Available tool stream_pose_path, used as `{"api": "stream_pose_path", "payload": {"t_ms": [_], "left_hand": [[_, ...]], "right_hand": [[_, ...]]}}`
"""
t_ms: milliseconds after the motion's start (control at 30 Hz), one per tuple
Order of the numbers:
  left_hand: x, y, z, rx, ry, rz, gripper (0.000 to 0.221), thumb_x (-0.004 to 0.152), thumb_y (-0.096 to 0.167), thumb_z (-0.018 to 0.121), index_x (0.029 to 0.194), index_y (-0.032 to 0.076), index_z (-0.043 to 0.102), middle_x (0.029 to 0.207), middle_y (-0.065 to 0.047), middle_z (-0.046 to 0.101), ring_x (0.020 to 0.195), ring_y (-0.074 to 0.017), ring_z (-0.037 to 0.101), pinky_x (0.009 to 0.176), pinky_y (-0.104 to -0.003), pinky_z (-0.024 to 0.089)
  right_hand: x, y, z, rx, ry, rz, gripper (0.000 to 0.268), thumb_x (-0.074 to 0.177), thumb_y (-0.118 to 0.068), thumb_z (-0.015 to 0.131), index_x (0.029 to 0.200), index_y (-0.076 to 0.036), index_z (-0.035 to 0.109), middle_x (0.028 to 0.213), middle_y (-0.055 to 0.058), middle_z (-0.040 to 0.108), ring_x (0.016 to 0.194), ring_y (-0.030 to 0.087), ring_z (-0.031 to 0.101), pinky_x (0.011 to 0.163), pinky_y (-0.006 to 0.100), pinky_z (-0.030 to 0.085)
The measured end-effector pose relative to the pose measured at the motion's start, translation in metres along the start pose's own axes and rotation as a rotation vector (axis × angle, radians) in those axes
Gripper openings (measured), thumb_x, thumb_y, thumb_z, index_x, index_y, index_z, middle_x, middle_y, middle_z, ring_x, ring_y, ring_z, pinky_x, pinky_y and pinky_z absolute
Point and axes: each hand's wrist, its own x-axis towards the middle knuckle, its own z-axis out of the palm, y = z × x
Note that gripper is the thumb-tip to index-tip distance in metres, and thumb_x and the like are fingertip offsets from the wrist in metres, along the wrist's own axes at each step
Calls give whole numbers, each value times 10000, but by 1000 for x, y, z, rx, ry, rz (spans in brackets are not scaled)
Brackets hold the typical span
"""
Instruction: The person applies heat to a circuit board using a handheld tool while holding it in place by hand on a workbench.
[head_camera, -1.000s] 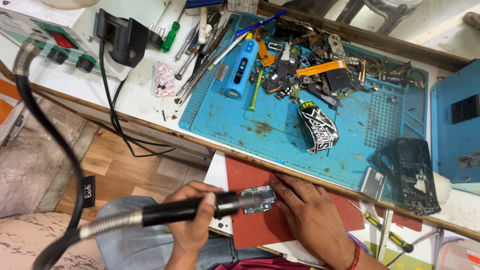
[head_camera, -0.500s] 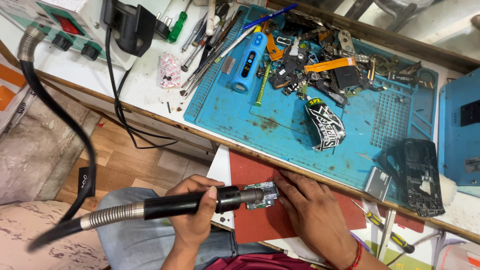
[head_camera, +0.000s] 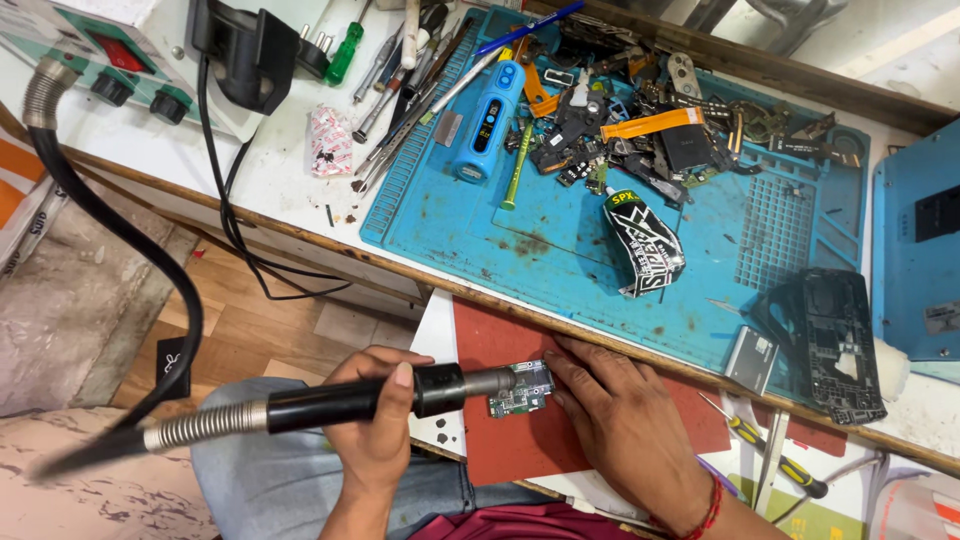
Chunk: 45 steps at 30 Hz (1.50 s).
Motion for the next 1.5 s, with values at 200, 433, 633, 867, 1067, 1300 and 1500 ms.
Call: {"api": "stream_pose_path", "payload": {"t_ms": [200,433,633,867,1067,1300,1500], "left_hand": [[1,4,5,75,6,83,273,924,230,686,820,8,565,899,-167,747,733,-151,673,686,-295,543],[-4,-4,-1,31,-18,53,265,924,208,690,779,18,576,867,-177,768,714,-175,715,658,-309,583],[1,-2,-9,12,-212,172,256,896,226,718,825,24,579,883,-169,785,712,-158,745,650,-290,595],[3,1,-4,142,-162,137,231,907,196,713,818,19,594,889,-159,787,755,-150,741,702,-298,593],[1,-5,1,105,-82,33,246,892,188,725,799,12,581,890,-169,781,740,-156,727,681,-300,590],[2,-4,-5,128,-92,100,219,910,175,707,814,19,585,905,-169,779,772,-173,727,724,-299,583],[-2,-8,-3,31,-48,-5,220,904,155,695,804,6,567,896,-184,761,771,-193,735,726,-338,613]], "right_hand": [[0,2,1,8,10,-9,404,819,-201,734,1207,-90,701,1254,79,666,1138,301,614,935,428,475],[-1,3,2,2,17,-18,414,812,-203,734,1209,-91,701,1276,83,657,1153,319,601,940,439,467],[-2,5,3,18,-4,13,428,806,-216,745,1216,-102,702,1268,79,657,1146,325,598,945,447,464],[-3,6,4,15,-2,17,437,805,-206,742,1230,-108,701,1261,82,657,1156,333,592,958,451,464],[-3,5,4,9,25,-6,445,797,-209,744,1226,-101,699,1267,87,657,1163,343,587,961,456,462],[-3,5,4,6,24,0,431,804,-212,742,1221,-110,704,1262,79,661,1155,335,592,953,454,469],[-4,7,6,8,6,19,406,812,-214,734,1206,-121,711,1246,78,668,1144,330,609,945,449,477]]}}
